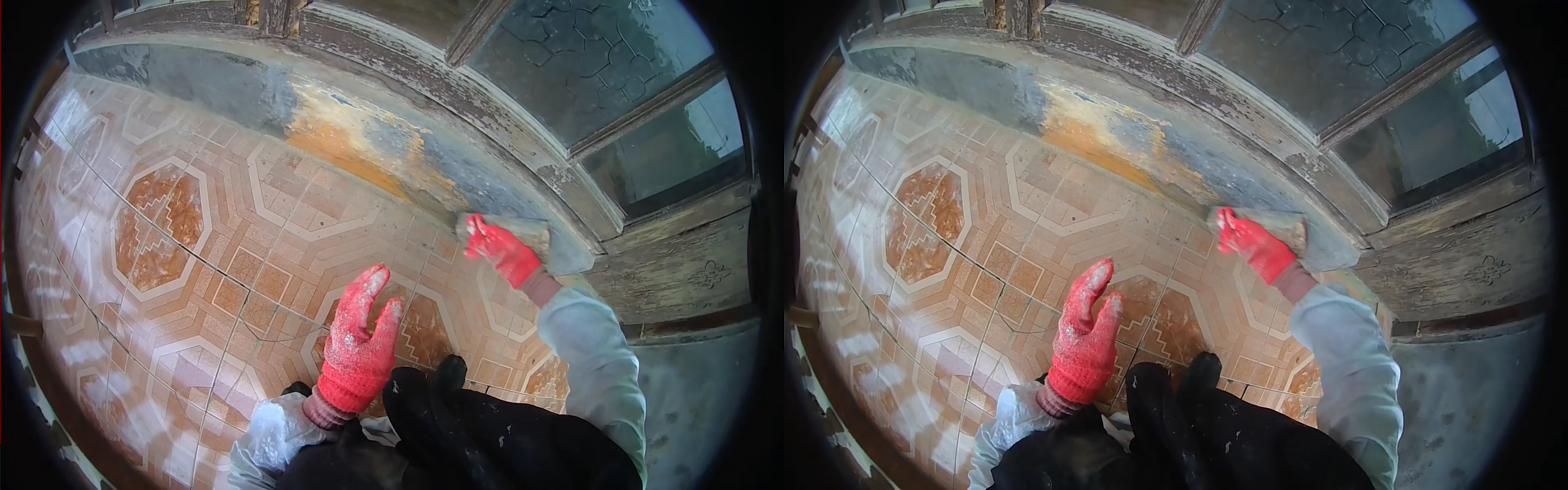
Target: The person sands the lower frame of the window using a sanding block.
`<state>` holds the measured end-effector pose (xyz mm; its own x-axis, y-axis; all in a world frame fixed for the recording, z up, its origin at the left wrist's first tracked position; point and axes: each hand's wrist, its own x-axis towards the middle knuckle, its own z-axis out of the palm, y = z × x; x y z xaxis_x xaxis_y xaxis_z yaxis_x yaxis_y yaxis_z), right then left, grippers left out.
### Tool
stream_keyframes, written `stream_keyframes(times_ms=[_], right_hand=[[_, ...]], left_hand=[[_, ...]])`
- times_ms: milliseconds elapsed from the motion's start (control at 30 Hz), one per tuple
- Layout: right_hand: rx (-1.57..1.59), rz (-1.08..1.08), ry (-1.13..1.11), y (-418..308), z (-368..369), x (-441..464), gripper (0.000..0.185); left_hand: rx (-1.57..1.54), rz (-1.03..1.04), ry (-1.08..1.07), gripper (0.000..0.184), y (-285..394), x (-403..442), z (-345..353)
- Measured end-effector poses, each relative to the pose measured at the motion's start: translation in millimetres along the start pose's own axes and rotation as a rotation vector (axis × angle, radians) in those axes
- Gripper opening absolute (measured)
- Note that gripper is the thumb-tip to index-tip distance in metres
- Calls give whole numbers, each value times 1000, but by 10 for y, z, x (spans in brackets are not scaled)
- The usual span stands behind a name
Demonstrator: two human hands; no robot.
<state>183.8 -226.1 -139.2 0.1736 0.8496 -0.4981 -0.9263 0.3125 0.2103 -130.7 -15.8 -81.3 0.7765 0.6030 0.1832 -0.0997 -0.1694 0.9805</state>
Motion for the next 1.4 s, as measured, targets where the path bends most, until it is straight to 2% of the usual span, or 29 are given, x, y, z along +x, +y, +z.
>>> stream_keyframes(times_ms=[100, 133, 200, 300, 333, 367, 400, 433, 500, 567, 600, 667, 700, 767, 800, 867, 900, 967, 1033, 1167, 1233, 1267, 1300, 1333, 1400], right_hand=[[1283, 397, -12, 498, 398, 870, 66], [1386, 399, -18, 559, 455, 1147, 67], [1486, 411, -33, 528, 467, 1382, 68], [1393, 289, 190, 419, 554, 1111, 53], [1274, 198, 171, 362, 500, 808, 46], [1157, 108, 164, 309, 451, 503, 48], [1045, 9, 55, 196, 256, 205, 68], [619, -54, -2, 70, 71, -110, 70], [418, -114, 23, -244, -208, -744, 64], [641, -118, 92, -563, -435, -1165, 58], [1012, -111, 89, -718, -574, -1269, 46], [1391, -97, 78, -666, -518, -1202, 38], [1045, -72, 177, -638, -436, -1066, 30], [662, -24, 221, -263, -75, -597, 30], [597, 17, 136, -122, -21, -283, 33], [450, 80, -41, 163, 94, 347, 49], [538, 130, -85, 278, 185, 612, 49], [816, 222, -35, 382, 329, 833, 50], [970, 258, 12, 346, 384, 701, 51], [1046, 107, 13, 5, 135, -269, 52], [1208, 31, 37, -226, -136, -900, 53], [1550, 52, 33, -375, -316, -1169, 52], [1551, 53, 27, -553, -562, -1409, 52], [1998, 124, -173, -732, -834, -1611, 53], [2437, 222, -407, -832, -1025, -1616, 54]], left_hand=[[41, 24, 6, 39, 16, -7, 8], [52, 14, 9, 39, 16, 0, 8], [42, 0, 42, 38, -5, 2, -10], [-31, -65, 112, 37, -60, 8, -50], [-80, -109, 147, 37, -88, 9, -57], [-110, -138, 168, 36, -116, 13, -48], [-121, -141, 162, 36, -142, 16, -32], [-147, -154, 166, 35, -168, 27, -16], [-183, -172, 162, 35, -182, 33, 16], [-175, -141, 98, 34, -151, 45, 35], [-176, -136, 95, 34, -144, 59, 43], [-151, -141, 62, 34, -136, 57, 57], [-147, -140, 54, 34, -136, 58, 62], [-132, -165, 56, 34, -144, 75, 72], [-124, -162, 47, 34, -152, 77, 81], [-136, -190, 81, 35, -180, 76, 112], [-129, -186, 69, 35, -206, 77, 129], [-255, -249, 110, 35, -257, 80, 150], [-263, -276, 101, 35, -280, 71, 137], [-282, -345, 89, 34, -268, 109, 154], [-299, -375, 79, 34, -267, 120, 171], [-313, -352, 59, 33, -292, 105, 178], [-326, -331, 39, 33, -302, 90, 182], [-323, -327, 33, 33, -296, 82, 185], [-295, -310, 9, 33, -285, 83, 181]])
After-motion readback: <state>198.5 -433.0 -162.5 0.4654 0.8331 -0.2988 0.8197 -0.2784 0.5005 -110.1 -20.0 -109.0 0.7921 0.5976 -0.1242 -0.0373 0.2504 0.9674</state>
